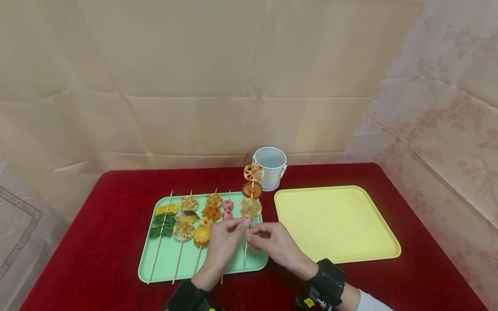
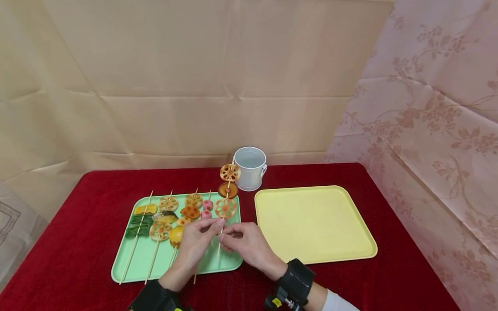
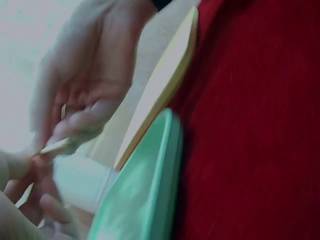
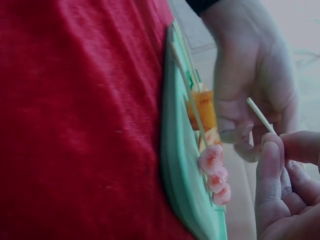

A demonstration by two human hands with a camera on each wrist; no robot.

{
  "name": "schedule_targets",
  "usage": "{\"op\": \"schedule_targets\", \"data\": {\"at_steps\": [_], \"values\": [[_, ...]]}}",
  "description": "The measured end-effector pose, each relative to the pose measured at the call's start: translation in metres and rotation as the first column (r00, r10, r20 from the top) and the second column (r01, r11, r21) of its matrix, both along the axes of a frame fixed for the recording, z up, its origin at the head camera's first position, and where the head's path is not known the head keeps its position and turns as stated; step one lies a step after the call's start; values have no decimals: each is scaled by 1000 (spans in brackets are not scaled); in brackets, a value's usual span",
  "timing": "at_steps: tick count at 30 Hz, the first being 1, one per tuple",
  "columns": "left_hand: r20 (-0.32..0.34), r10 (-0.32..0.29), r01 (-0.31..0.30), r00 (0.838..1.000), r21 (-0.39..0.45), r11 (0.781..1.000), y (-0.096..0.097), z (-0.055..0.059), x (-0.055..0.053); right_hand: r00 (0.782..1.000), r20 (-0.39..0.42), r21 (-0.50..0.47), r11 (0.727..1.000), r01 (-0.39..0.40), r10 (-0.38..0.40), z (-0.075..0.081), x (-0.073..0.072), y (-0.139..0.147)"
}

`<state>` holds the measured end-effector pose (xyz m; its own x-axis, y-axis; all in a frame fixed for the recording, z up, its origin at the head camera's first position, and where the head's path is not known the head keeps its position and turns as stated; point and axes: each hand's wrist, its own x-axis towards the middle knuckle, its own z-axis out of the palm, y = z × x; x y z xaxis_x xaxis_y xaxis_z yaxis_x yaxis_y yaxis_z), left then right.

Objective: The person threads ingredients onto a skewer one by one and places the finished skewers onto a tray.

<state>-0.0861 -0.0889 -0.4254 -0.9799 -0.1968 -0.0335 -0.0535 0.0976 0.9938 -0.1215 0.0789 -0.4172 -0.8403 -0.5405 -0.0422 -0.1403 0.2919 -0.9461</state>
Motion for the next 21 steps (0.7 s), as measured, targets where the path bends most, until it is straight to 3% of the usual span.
{"op": "schedule_targets", "data": {"at_steps": [3,6,10,14,21], "values": [[-4,-74,72,997,-186,980,-14,4,1,1000,2,15,1000,-5,5,-1,3,3],[-15,-72,65,997,-301,952,-31,13,2,1000,22,20,1000,-18,18,-3,7,6],[-33,6,-15,999,-279,960,-49,26,0,993,101,-6,998,-66,67,-11,15,10],[-42,82,-91,996,-265,960,-61,34,-2,966,227,-40,992,-120,126,-18,21,11],[-53,142,-150,989,-238,960,-69,35,-3,941,309,-27,990,-139,141,-17,17,6]]}}
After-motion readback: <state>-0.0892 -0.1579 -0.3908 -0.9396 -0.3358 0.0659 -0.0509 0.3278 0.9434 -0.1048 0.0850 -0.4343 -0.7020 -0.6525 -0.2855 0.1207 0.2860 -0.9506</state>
